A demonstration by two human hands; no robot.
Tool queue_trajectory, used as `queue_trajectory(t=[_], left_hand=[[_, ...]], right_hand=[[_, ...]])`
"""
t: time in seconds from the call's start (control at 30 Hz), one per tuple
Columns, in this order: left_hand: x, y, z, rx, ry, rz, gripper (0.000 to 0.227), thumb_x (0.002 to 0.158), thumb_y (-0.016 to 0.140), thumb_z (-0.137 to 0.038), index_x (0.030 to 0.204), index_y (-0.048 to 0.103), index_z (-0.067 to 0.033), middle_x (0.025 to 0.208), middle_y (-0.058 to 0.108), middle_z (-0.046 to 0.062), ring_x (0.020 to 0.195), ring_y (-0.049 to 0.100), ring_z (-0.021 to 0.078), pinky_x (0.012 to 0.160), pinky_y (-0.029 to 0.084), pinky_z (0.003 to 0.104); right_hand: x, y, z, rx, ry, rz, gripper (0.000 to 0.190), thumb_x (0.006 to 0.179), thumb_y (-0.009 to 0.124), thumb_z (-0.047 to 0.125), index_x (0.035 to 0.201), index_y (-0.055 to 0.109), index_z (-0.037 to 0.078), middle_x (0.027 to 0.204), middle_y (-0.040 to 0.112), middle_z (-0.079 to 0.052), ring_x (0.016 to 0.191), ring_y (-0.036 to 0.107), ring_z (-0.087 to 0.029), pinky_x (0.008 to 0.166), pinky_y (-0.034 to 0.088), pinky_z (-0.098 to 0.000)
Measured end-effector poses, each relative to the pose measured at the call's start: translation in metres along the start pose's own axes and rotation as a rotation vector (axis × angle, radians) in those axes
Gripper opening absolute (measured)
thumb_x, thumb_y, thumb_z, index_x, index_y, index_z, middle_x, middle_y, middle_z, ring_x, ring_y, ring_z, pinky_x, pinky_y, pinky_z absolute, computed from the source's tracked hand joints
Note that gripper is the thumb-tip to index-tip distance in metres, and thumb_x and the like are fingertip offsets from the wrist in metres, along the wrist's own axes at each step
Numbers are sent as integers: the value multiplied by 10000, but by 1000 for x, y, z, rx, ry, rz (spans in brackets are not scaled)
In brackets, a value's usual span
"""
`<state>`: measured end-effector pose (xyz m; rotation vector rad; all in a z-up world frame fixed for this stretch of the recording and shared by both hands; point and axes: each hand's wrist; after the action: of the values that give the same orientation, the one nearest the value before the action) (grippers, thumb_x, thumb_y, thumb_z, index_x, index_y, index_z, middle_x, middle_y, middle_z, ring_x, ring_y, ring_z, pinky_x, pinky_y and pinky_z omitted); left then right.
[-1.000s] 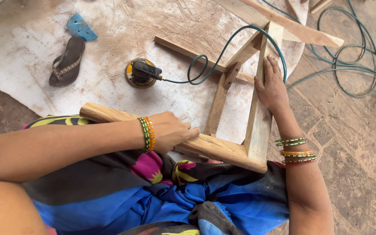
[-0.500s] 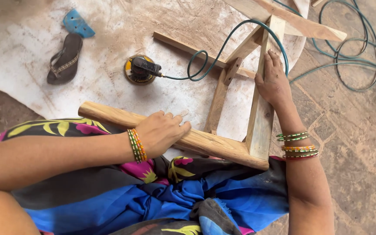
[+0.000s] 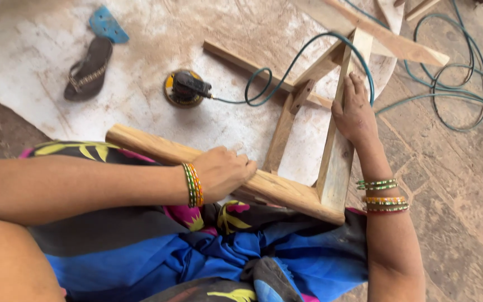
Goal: The person uses a power sander to smooth various surfaces of a wooden furniture frame, applying the tool to the legs and joints while holding the frame steady by hand.
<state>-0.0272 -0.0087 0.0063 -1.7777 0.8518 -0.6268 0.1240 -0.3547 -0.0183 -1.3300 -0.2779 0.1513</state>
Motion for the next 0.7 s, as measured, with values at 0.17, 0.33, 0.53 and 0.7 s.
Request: queue_trajectory(t=[0.17,0.33,0.53,0.7], left_hand=[[2,-1,-1,-35,19,23,170,822,606,-92,972,579,-15,869,694,165,804,708,330,702,559,451],[3,4,3,-75,31,46,196,827,614,-96,1005,590,-17,901,698,169,821,717,331,728,563,449],[8,5,6,-148,54,152,178,858,684,-196,959,657,-53,965,714,168,912,718,348,770,578,457],[13,3,12,-340,42,86,189,858,634,-164,1032,705,-142,892,771,88,826,763,291,731,597,426]], right_hand=[[0,0,4,-4,12,11,639,975,570,171,1521,375,-96,1612,349,-268,1498,320,-410,1226,292,-443],[2,-2,5,-9,8,11,648,971,564,172,1535,372,-80,1623,337,-264,1516,298,-407,1230,271,-445],[4,15,-26,69,-9,20,730,917,570,186,1583,336,3,1639,311,-261,1512,297,-423,1211,287,-457],[30,43,-81,30,-182,-62,812,869,583,252,1581,351,-60,1611,325,-353,1503,275,-495,1239,246,-501]])
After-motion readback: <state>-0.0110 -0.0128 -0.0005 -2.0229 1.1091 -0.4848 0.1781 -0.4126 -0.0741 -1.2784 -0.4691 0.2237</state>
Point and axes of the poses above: each hand's wrist, its own x-axis towards the middle knuckle, its own y-axis out of the palm, z = x × y
